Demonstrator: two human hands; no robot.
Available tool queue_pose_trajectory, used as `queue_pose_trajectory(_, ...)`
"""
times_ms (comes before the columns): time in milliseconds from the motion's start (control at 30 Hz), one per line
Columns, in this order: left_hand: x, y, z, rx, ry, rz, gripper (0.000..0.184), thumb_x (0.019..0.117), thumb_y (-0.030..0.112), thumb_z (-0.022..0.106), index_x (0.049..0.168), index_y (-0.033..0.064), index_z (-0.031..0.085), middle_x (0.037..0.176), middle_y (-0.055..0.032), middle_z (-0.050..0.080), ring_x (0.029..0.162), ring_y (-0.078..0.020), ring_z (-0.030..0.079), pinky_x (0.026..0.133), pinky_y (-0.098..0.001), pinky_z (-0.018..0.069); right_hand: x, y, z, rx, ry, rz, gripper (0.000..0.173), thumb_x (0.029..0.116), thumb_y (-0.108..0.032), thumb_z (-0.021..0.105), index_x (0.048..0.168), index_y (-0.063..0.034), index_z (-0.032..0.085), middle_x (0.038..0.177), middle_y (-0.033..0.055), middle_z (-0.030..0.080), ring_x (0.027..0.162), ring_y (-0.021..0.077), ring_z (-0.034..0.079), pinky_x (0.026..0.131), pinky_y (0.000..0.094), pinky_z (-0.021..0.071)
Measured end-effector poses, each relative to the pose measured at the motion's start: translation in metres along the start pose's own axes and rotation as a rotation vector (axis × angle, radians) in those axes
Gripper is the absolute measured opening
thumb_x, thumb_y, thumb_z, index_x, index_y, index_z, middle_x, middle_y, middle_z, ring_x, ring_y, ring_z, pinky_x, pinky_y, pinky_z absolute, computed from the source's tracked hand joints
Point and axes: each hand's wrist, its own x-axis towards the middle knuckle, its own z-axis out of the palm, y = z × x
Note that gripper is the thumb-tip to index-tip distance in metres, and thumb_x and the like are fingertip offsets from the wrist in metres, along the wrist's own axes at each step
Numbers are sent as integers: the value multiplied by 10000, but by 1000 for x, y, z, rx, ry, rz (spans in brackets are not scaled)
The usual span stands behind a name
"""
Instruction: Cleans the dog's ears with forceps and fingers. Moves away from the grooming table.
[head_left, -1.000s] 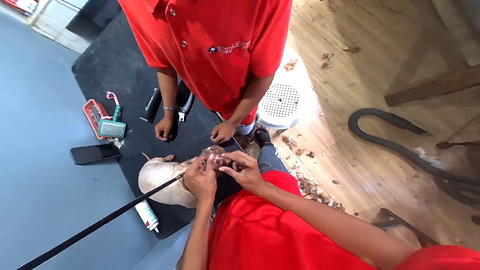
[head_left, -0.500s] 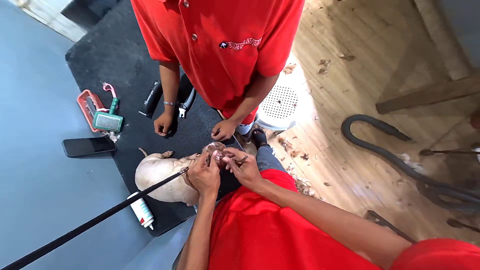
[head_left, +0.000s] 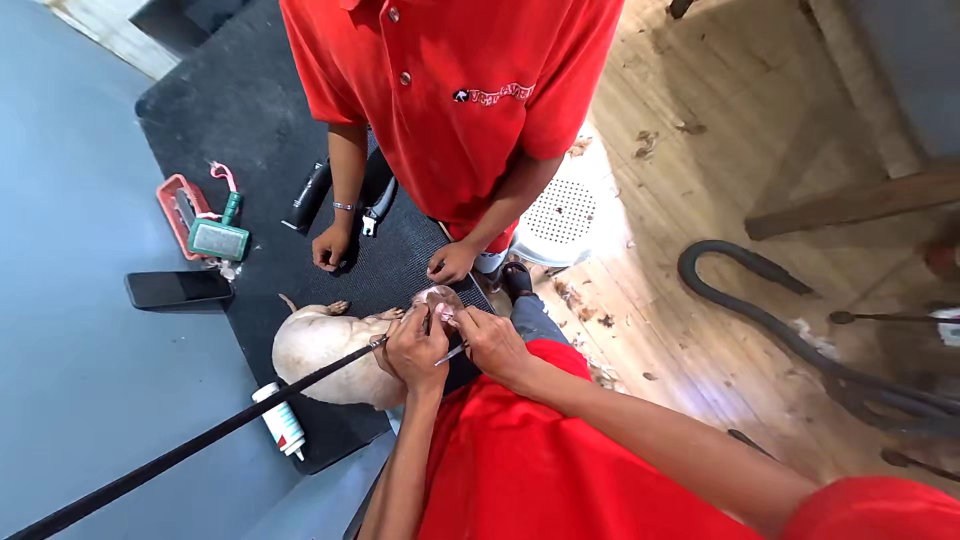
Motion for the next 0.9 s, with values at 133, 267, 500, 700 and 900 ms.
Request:
queue_pose_trajectory(133, -2, 1, 0, -2, -1, -14, 195, 904, 318, 762, 894, 125, 791, 712, -26, 703, 648, -198, 630, 641, -430, 483, 3, -6, -4, -55, -135, 54, 97, 895, -20, 671, 989, 0, 665, 863, 136, 643, 666, 280, 681, 533, 401, 569)
queue_pose_trajectory(267, -1, 1, -3, -26, -23, -25, 192, 896, 305, 776, 882, 113, 786, 719, -29, 704, 653, -193, 636, 657, -431, 494, 5, 0, 3, 107, -204, 192, 105, 931, -116, 612, 872, -37, 648, 730, 110, 637, 647, 283, 675, 549, 463, 544)
queue_pose_trajectory(500, -1, -2, -3, -27, -27, -27, 205, 899, 328, 767, 858, 128, 785, 682, -13, 679, 634, -179, 611, 667, -420, 477, 17, 9, -10, 939, -315, 933, 461, 1064, -447, 522, 947, -14, 625, 642, 75, 603, 479, 161, 593, 470, 316, 530)
queue_pose_trajectory(700, 2, -3, -3, -37, -33, -45, 193, 915, 308, 758, 899, 119, 794, 737, -43, 716, 671, -205, 653, 668, -445, 509, -25, 35, -29, 1105, -458, 706, 511, 981, -86, 419, 1492, -104, 418, 1144, 73, 616, 998, 158, 627, 833, 360, 535)
queue_pose_trajectory(900, 2, -3, -5, -44, -53, -67, 182, 934, 305, 744, 922, 129, 789, 755, -44, 714, 690, -205, 659, 673, -453, 520, -46, 43, -44, 1178, -481, 745, 713, 888, -21, 733, 1535, -62, 435, 1168, 117, 665, 1010, 198, 703, 935, 354, 594)
